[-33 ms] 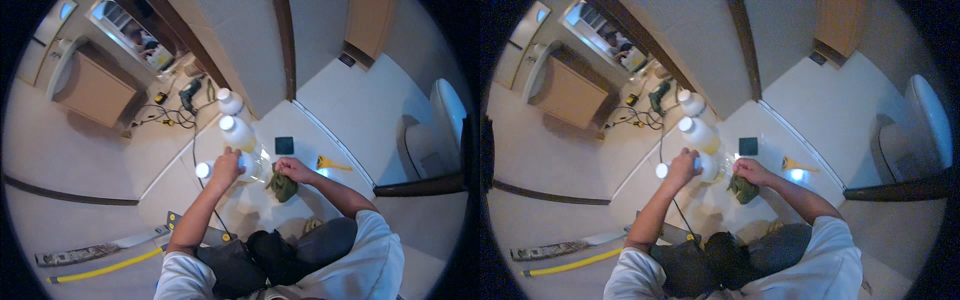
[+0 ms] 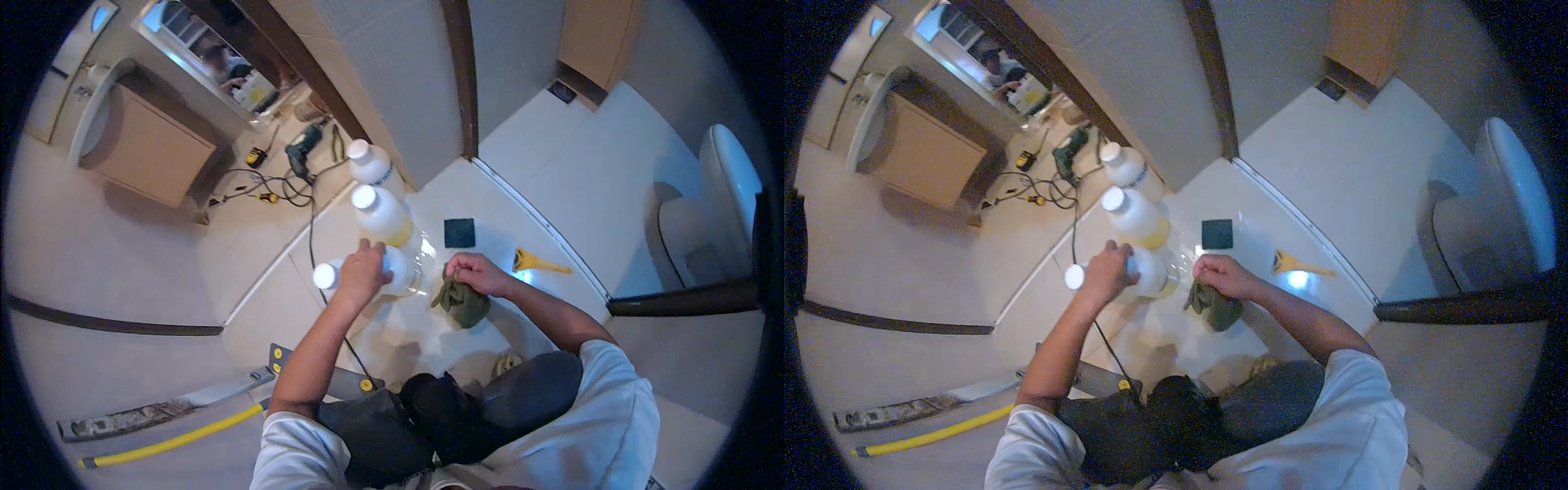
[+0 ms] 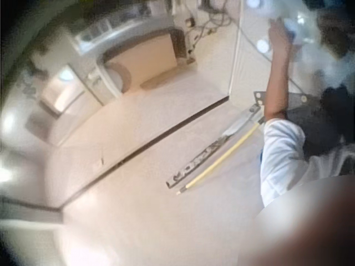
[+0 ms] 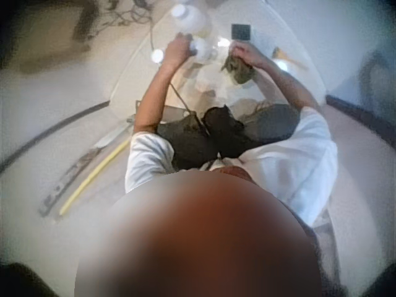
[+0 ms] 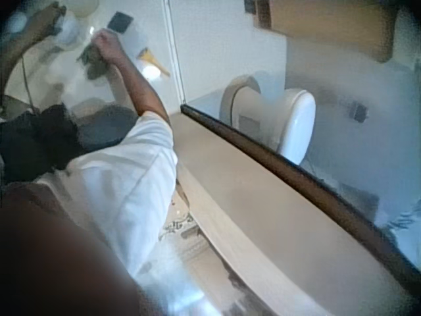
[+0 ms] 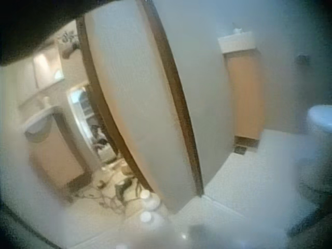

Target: The person pours liquid from a large white bottle onto the tiled floor and wipes the area with a green cloth and a yellow squeegee. They repeat this process, moving between different spots on the floor, and occasionally wring the cloth in a blue bucket.

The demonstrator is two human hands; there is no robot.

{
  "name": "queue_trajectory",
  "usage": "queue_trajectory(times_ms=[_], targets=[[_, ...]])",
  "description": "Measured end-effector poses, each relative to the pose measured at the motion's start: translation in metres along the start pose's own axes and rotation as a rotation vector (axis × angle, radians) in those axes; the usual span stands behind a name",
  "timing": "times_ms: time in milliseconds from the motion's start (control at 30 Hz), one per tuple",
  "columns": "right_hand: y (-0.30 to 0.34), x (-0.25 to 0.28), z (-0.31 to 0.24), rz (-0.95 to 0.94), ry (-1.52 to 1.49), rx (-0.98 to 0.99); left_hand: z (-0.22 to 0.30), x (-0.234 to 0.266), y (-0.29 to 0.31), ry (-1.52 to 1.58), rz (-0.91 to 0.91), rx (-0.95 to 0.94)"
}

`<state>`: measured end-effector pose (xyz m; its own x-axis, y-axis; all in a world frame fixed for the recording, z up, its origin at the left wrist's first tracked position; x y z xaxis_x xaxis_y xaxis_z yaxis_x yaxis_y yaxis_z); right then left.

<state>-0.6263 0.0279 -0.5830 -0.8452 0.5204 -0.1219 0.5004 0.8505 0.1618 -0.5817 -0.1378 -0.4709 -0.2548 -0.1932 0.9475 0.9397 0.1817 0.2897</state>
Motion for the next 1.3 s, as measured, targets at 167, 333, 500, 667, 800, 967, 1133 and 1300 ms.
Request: queue_trajectory(times_ms=[167,333,500,667,800,967,1133,1300], targets=[[0.038,0.019,-0.033,-0.032,-0.006,-0.005,0.062,0.037,-0.009,-0.259,0.121,-0.111],[0.091,0.042,-0.043,0.028,0.028,-0.098,0.151,-0.020,-0.059,-0.150,0.228,-0.608],[0.165,0.068,-0.052,0.189,-0.291,0.048,0.238,-0.107,-0.100,-0.107,0.164,-0.787],[0.239,0.098,-0.056,0.446,-0.621,0.106,0.300,-0.157,-0.088,0.034,0.208,-0.927],[0.296,0.151,0.003,1.054,-0.256,-0.063,0.312,-0.166,-0.086,-0.099,0.144,-0.896],[0.319,0.151,0.070,1.314,0.691,-0.425,0.265,-0.152,-0.084,0.004,0.122,-0.714],[0.267,0.125,0.041,1.112,1.300,-0.462,0.205,-0.157,-0.066,0.025,-0.068,-0.594],[0.169,0.136,-0.010,0.964,1.133,0.033,0.152,-0.147,-0.094,-0.116,0.186,-0.352]])
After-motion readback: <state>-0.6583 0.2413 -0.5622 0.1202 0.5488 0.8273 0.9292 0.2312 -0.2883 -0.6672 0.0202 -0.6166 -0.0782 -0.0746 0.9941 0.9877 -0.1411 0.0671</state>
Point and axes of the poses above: each hand's wrist, its own y-axis away from the middle knuckle, its own x-axis out of the back of the hand, z = x × y, the point moved 9 cm from there along -y, towards the middle knuckle, and after that the axes turned 1 degree about z, right-handed, at the moved point
